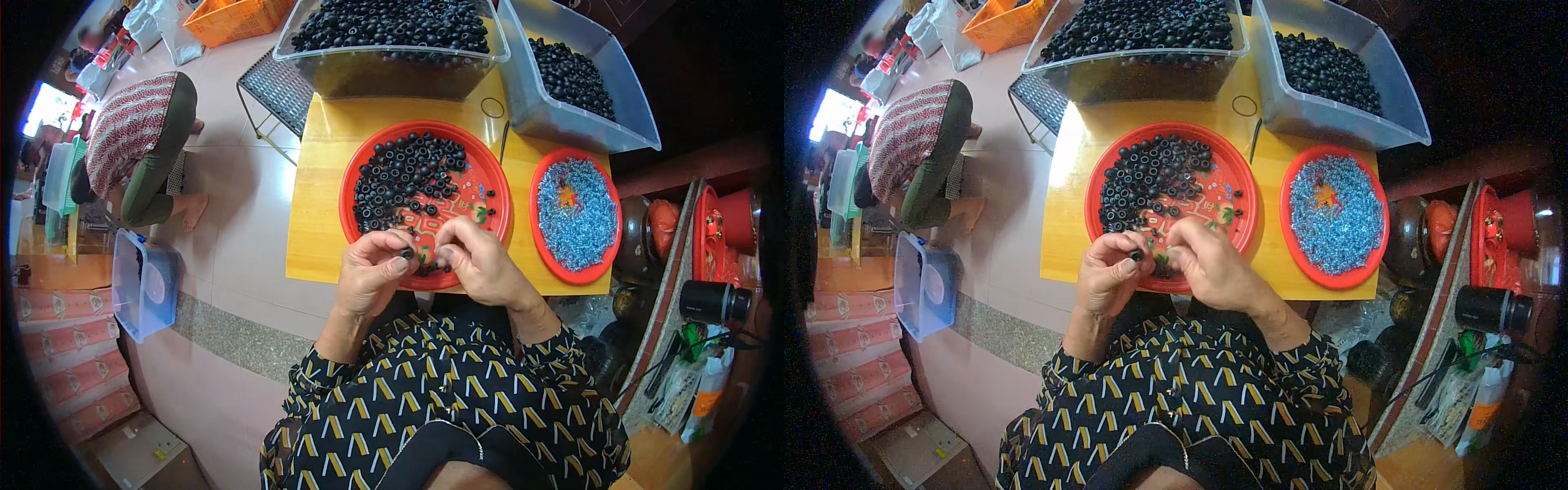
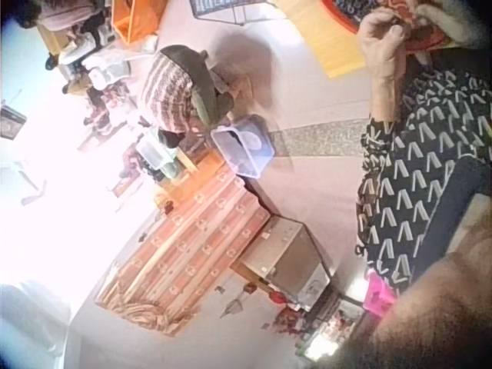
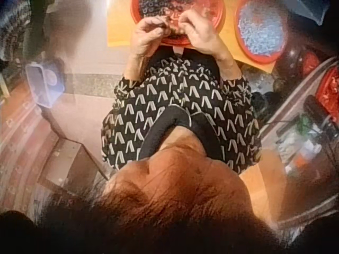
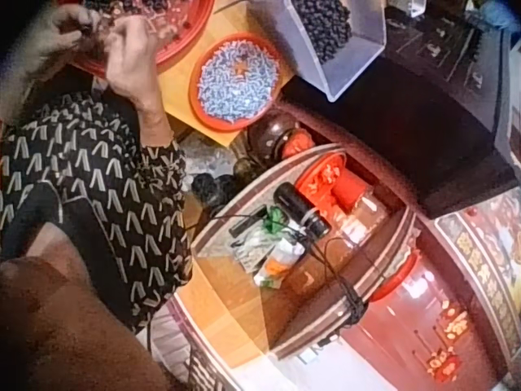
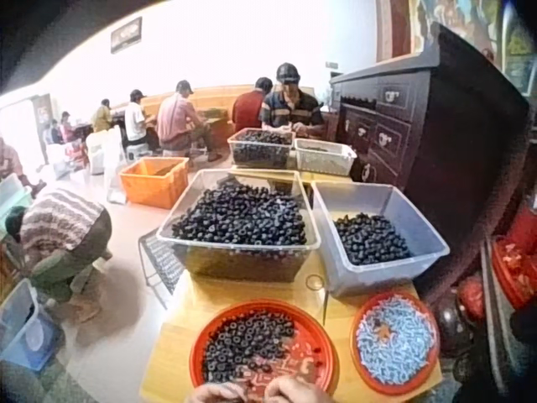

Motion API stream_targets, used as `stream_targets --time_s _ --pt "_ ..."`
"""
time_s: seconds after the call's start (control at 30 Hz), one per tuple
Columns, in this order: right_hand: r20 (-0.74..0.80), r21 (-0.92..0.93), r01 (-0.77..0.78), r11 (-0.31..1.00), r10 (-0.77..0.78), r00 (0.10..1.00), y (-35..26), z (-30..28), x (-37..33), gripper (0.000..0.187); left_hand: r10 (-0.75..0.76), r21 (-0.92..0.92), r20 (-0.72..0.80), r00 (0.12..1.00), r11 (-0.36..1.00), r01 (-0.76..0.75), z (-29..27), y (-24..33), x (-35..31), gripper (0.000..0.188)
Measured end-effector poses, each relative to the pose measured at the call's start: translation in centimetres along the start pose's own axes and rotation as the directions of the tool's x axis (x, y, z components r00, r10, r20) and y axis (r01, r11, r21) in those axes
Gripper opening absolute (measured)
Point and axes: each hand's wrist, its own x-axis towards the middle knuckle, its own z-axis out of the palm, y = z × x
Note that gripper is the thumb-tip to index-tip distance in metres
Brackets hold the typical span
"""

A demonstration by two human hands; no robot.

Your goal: The person assembles small black components by inserting smaller pieces into them by hand and sorts the parts in a tray.

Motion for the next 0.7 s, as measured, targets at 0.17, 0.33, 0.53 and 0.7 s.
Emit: stream_targets --time_s 0.17,0.33,0.53,0.7 --pt "0.157 0.498 -0.201 0.843 0.14 0.978 -1.3 0.7 -0.7 0.009 0.156 0.3 0.031 0.987 0.941 -0.158 0.2 -0.3 -0.2 0.021" --pt "0.14 0.558 -0.239 0.795 0.194 0.971 -0.7 1.2 -1.0 0.009 0.142 0.562 0.128 0.981 0.805 -0.19 1.0 0.3 -0.7 0.018" --pt "0.144 0.475 -0.246 0.845 0.202 0.969 0.6 0.8 -1.4 0.017 0.116 0.642 0.171 0.978 0.74 -0.2 1.1 0.5 -0.9 0.014" --pt "-0.158 -0.092 -0.039 0.995 0.024 0.987 1.0 -0.2 0.7 0.009 0.125 0.373 -0.046 0.991 0.923 -0.098 0.0 0.5 -1.3 0.014"
